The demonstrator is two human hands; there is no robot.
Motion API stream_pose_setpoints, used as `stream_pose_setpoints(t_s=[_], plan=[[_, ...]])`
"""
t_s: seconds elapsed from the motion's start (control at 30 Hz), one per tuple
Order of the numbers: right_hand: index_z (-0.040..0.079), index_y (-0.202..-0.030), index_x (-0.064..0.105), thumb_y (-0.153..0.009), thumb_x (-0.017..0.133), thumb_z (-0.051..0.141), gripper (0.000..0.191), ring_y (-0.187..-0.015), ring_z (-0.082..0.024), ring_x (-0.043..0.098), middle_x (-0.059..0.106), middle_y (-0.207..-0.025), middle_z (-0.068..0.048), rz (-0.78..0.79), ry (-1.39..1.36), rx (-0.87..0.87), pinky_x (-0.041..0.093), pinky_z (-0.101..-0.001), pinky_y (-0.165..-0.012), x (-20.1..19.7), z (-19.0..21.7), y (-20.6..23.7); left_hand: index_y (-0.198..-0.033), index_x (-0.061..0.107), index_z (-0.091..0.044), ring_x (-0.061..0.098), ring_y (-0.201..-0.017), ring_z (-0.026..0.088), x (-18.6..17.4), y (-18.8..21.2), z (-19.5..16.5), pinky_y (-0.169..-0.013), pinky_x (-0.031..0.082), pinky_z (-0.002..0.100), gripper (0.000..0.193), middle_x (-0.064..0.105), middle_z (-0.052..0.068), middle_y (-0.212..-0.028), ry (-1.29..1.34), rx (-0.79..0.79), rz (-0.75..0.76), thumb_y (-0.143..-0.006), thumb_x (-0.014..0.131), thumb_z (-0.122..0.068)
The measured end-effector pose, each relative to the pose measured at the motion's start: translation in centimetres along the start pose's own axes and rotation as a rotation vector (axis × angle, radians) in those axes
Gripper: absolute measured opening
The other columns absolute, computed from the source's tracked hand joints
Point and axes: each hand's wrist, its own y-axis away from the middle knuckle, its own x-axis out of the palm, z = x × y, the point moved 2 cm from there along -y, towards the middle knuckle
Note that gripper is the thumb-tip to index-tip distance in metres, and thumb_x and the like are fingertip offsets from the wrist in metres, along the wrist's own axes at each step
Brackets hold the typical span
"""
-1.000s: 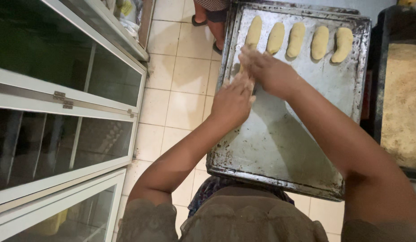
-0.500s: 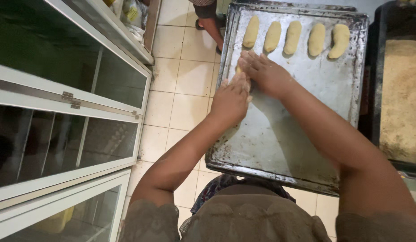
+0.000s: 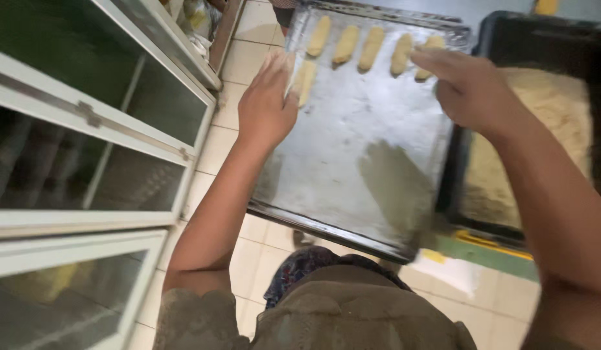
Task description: The person takes elongated dough pieces, rolls and turns them in a tray of breadcrumbs to coat them, then places the coated dough pieces in rows on a metal baking tray, repeating this cycle for successive pieces.
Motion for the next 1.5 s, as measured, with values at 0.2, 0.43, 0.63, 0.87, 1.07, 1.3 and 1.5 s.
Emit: stream_pose_setpoints(t_s=[0.2, 0.43, 0.63, 0.87, 1.07, 1.3, 1.5], plan=[[0.021, -0.141, 0.069, -0.097, 0.065, 0.011, 0.045, -0.098, -0.039, 0.067, 0.07, -0.123, -0.016, 0.071, 0.334, 0.229, 0.055, -0.0476, -0.082, -10.8, -3.5, 18.4, -0.123, 0.065, -0.003, 0.054, -0.132, 0.041, 10.4, 1.1, -22.0, -0.109, 0.044, 0.05, 0.043, 0.06, 0.023, -0.136, 0.22, -0.012, 0.132, -0.09, 0.07, -0.031], [0.005, -0.109, 0.071, -0.098, 0.075, 0.017, 0.017, -0.074, -0.029, 0.063, 0.064, -0.094, -0.015, -0.275, 0.044, 0.55, 0.052, -0.0394, -0.07, -10.9, -7.8, 32.7, -0.09, 0.063, -0.006, 0.063, -0.096, 0.04, 15.3, 7.2, -41.1, -0.076, 0.052, 0.052, 0.022, 0.061, 0.018, -0.097, 0.43, 0.028, 0.142, -0.079, 0.071, -0.024], [0.004, -0.095, 0.067, -0.098, 0.076, 0.021, 0.019, -0.071, -0.026, 0.065, 0.064, -0.085, -0.012, -0.265, -0.02, 0.604, 0.052, -0.0379, -0.069, -10.8, -8.5, 34.0, -0.087, 0.064, -0.009, 0.064, -0.091, 0.035, 18.6, 6.0, -43.1, -0.076, 0.054, 0.048, 0.013, 0.063, 0.012, -0.095, 0.295, -0.041, 0.122, -0.085, 0.069, -0.02], [0.008, -0.098, 0.073, -0.094, 0.072, 0.026, 0.018, -0.072, -0.027, 0.068, 0.071, -0.092, -0.01, -0.196, -0.051, 0.638, 0.053, -0.0381, -0.066, -11.6, -7.2, 32.6, -0.089, 0.065, -0.006, 0.063, -0.094, 0.036, 18.8, 5.5, -42.9, -0.078, 0.052, 0.048, 0.017, 0.063, 0.014, -0.093, 0.248, -0.153, 0.198, -0.09, 0.07, -0.021], [0.008, -0.096, 0.074, -0.093, 0.071, 0.029, 0.021, -0.071, -0.027, 0.068, 0.071, -0.09, -0.01, -0.146, -0.093, 0.664, 0.053, -0.038, -0.064, -11.6, -7.4, 31.9, -0.092, 0.065, -0.005, 0.063, -0.094, 0.036, 18.4, 5.2, -42.7, -0.079, 0.053, 0.047, 0.016, 0.064, 0.014, -0.095, 0.272, -0.177, 0.194, -0.09, 0.07, -0.02], [0.009, -0.091, 0.073, -0.092, 0.07, 0.032, 0.023, -0.07, -0.028, 0.067, 0.07, -0.085, -0.009, -0.102, -0.055, 0.674, 0.052, -0.0396, -0.064, -11.3, -7.2, 31.7, -0.087, 0.066, -0.007, 0.065, -0.092, 0.033, 18.1, 5.3, -42.5, -0.078, 0.052, 0.047, 0.013, 0.066, 0.011, -0.093, 0.272, -0.147, 0.149, -0.088, 0.07, -0.02], [0.009, -0.091, 0.074, -0.093, 0.07, 0.032, 0.023, -0.075, -0.029, 0.067, 0.07, -0.087, -0.009, -0.113, 0.021, 0.583, 0.052, -0.0406, -0.065, -11.0, -7.3, 31.9, -0.084, 0.065, -0.008, 0.066, -0.091, 0.033, 18.9, 5.9, -42.3, -0.077, 0.052, 0.047, 0.016, 0.065, 0.011, -0.09, 0.21, -0.15, 0.178, -0.089, 0.069, -0.023]])
